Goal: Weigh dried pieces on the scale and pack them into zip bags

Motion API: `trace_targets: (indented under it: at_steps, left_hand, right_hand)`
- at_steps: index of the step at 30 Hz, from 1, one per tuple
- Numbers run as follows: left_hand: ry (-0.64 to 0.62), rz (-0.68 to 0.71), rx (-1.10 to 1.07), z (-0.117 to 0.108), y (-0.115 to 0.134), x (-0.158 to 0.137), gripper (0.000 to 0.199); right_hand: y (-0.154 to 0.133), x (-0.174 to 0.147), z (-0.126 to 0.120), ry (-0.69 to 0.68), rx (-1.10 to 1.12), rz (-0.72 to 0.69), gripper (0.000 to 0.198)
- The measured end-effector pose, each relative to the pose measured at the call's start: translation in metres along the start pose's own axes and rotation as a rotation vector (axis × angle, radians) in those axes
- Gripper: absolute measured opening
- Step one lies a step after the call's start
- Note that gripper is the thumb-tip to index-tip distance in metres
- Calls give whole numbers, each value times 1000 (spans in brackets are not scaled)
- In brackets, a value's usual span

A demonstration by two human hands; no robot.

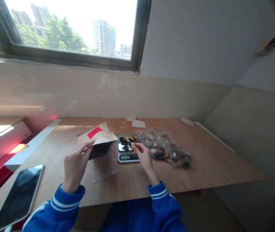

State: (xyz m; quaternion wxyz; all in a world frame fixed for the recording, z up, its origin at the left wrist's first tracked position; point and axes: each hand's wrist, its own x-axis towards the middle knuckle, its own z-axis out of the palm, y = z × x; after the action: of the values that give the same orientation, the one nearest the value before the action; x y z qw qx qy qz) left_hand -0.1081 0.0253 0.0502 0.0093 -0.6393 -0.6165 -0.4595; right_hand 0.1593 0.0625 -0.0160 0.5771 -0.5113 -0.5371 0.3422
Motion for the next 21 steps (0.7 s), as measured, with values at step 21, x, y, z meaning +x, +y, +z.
trace_targets:
  at_steps: [21]
  left_hand:
    - [-14,35,53,-2,0,-1,28]
  right_hand:
    - [39,36,1,75,-380,-328,29]
